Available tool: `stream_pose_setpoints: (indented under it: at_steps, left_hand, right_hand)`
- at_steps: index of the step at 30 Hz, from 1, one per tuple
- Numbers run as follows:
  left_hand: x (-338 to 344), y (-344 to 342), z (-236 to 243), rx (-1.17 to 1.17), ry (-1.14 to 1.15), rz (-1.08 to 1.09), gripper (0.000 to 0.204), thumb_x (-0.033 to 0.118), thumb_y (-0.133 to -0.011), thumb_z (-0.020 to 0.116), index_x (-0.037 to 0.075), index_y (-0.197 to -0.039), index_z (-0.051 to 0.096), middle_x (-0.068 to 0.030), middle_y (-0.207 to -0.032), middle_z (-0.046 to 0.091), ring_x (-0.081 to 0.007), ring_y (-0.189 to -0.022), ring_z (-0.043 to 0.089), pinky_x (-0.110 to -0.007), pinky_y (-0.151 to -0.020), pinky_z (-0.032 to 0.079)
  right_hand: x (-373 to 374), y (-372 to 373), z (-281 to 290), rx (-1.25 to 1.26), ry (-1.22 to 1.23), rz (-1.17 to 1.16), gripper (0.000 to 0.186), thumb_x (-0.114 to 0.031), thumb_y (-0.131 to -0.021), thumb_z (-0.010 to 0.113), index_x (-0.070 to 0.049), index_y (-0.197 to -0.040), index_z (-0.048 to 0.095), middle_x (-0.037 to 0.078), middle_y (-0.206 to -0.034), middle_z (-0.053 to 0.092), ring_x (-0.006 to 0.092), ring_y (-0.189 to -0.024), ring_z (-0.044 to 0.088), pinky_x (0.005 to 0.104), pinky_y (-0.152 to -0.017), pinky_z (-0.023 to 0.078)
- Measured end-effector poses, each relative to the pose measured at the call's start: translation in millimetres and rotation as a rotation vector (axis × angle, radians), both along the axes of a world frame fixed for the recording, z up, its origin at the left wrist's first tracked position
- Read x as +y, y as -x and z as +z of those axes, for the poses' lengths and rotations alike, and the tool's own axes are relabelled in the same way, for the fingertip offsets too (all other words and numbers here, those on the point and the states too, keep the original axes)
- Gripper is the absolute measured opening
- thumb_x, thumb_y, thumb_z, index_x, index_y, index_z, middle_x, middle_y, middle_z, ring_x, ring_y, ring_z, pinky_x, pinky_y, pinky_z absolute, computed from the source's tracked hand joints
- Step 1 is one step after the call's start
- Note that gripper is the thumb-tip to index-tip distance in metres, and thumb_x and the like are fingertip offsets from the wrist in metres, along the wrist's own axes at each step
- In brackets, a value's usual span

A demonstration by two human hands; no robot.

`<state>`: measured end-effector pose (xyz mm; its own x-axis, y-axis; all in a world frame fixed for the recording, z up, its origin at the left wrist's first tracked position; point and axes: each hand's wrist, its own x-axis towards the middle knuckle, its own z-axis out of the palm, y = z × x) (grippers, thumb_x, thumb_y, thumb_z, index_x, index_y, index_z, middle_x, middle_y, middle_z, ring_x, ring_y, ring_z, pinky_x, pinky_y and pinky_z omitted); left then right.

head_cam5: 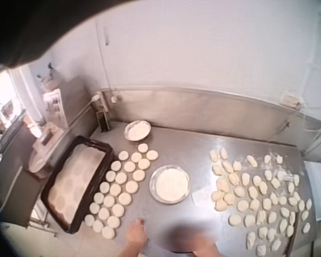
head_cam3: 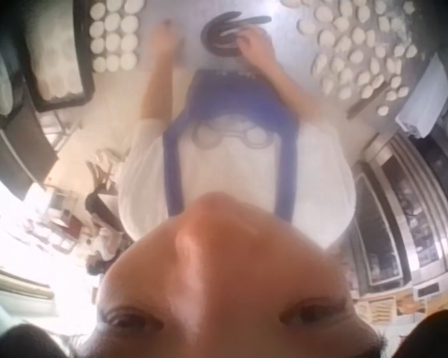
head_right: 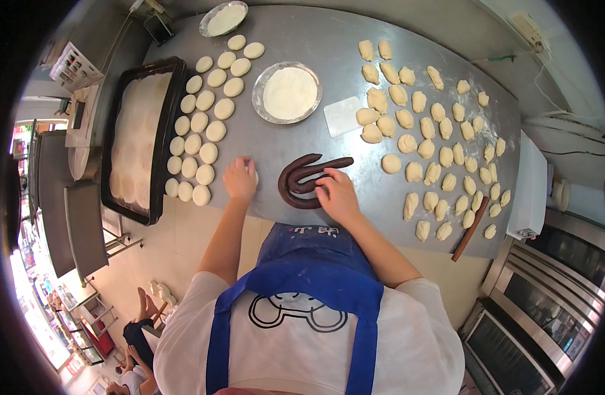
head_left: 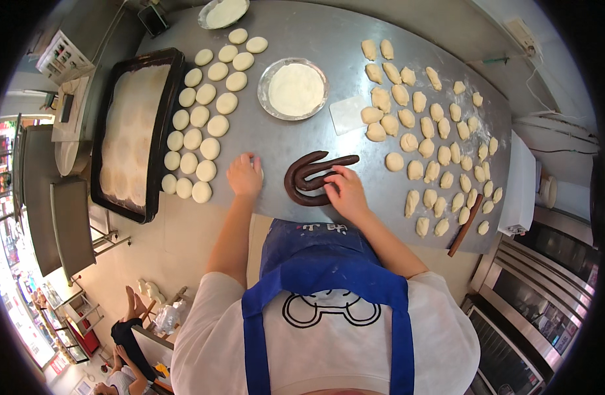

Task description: The person shapes dough pieces into round and elongated forms, dips them into flour, and places some onto a long brown strip of dough.

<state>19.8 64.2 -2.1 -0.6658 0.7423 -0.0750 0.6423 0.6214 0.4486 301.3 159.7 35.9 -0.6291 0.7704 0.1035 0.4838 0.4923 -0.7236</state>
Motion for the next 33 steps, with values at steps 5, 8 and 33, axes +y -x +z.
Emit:
stream_pose_setpoints:
  at_steps: [5, 8, 33]
  left_hand:
    - [15, -4, 0, 0.343, -0.11, 0.055, 0.045, 0.034, -0.09, 0.062, 0.008, -0.127, 0.058, -0.0167, -0.129, 0.055, -0.0356, -0.124, 0.047, -0.053, -0.108, 0.026]
    - [15, 2, -2, 0.435, -0.109, -0.031, 0.045, 0.032, -0.09, 0.063, 0.008, -0.128, 0.057, -0.0201, -0.134, 0.05, -0.0388, -0.122, 0.047, -0.051, -0.106, 0.031]
    - [375, 214, -2, -0.732, -0.427, 0.196, 0.038, 0.035, -0.089, 0.072, 0.006, -0.113, 0.065, 0.0016, -0.071, 0.055, -0.0066, -0.053, 0.046, -0.024, -0.042, 0.029]
  right_hand:
    - [42, -54, -4, -0.126, -0.138, -0.243, 0.022, -0.018, -0.084, 0.067, -0.005, -0.102, 0.067, 0.019, -0.118, 0.062, 0.0385, -0.111, 0.057, 0.0459, -0.097, 0.045]
    - [79, -88, -11, -0.096, -0.106, -0.472, 0.034, -0.022, -0.087, 0.065, -0.001, -0.113, 0.062, 0.02, -0.119, 0.061, 0.0414, -0.112, 0.055, 0.0473, -0.099, 0.043]
    - [106, -82, -19, -0.339, 0.093, -0.611, 0.049, -0.026, -0.079, 0.077, 0.001, -0.116, 0.06, 0.021, -0.105, 0.062, 0.0365, -0.097, 0.06, 0.0423, -0.086, 0.049]
